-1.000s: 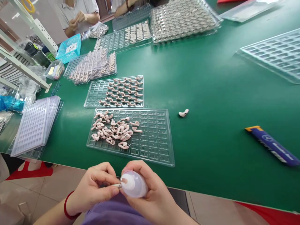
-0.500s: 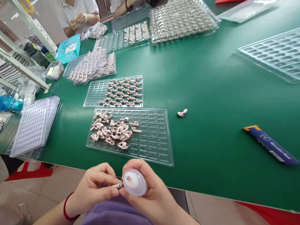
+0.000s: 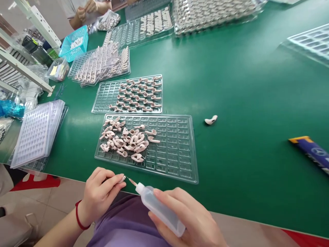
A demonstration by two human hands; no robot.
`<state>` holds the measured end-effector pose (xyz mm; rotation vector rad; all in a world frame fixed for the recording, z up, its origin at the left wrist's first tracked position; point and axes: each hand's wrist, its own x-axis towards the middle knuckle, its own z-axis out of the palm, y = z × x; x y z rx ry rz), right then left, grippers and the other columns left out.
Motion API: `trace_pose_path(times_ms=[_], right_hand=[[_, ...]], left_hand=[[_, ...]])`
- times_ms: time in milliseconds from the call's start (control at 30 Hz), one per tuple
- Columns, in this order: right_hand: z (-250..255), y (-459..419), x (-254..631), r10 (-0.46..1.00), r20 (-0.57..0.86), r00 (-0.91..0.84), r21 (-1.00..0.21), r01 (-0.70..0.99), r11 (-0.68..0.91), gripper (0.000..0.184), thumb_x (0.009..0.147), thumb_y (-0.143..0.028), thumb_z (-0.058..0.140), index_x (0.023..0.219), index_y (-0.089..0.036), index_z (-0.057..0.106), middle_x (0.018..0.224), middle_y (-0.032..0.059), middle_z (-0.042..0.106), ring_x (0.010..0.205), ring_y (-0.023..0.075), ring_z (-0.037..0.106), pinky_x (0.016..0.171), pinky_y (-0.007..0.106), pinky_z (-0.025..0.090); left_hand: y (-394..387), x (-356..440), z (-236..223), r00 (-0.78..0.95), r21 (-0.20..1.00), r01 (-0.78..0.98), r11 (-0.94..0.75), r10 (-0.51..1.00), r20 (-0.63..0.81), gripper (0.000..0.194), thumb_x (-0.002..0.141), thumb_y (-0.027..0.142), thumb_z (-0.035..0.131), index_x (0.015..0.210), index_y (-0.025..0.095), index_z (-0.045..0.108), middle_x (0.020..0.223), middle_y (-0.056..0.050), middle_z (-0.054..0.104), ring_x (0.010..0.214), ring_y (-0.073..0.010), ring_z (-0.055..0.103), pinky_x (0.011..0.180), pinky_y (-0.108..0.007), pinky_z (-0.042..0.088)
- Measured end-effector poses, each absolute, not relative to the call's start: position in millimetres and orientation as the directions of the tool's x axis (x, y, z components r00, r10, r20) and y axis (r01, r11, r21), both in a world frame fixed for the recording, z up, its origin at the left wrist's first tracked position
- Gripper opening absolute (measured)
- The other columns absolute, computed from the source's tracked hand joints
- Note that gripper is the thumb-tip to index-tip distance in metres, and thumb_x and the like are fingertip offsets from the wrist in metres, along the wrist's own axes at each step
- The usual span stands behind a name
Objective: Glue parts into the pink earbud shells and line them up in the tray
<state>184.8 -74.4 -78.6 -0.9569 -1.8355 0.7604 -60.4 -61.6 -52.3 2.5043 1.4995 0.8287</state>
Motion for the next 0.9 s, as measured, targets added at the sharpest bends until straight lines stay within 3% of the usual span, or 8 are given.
trace_pose_path(times_ms=[633, 900], right_hand=[[-83, -76, 183, 0.826, 0.452, -0.337, -0.786, 0.287, 0.547, 0.046, 0.086, -0.006, 0.058, 0.130, -0.019, 0.055, 0.081, 0.0037, 0.066, 0.067, 0.0128, 0.061, 0.060, 0.022, 0.051], [-75, -73, 183, 0.833, 0.429, -0.349, -0.784, 0.316, 0.535, 0.046, 0.085, -0.006, 0.059, 0.128, -0.023, 0.056, 0.081, 0.0026, 0.068, 0.065, 0.0130, 0.064, 0.059, 0.022, 0.052]], left_hand=[[-62, -58, -51, 0.358, 0.365, 0.788, -0.496, 0.851, 0.385, 0.014, 0.088, 0.014, 0.067, 0.102, 0.016, 0.068, 0.078, -0.004, 0.064, 0.070, -0.0158, 0.055, 0.064, -0.028, 0.049], [-63, -59, -51, 0.360, 0.369, 0.787, -0.495, 0.853, 0.377, 0.013, 0.089, 0.015, 0.066, 0.102, 0.017, 0.068, 0.078, -0.003, 0.064, 0.070, -0.0153, 0.055, 0.064, -0.028, 0.050]])
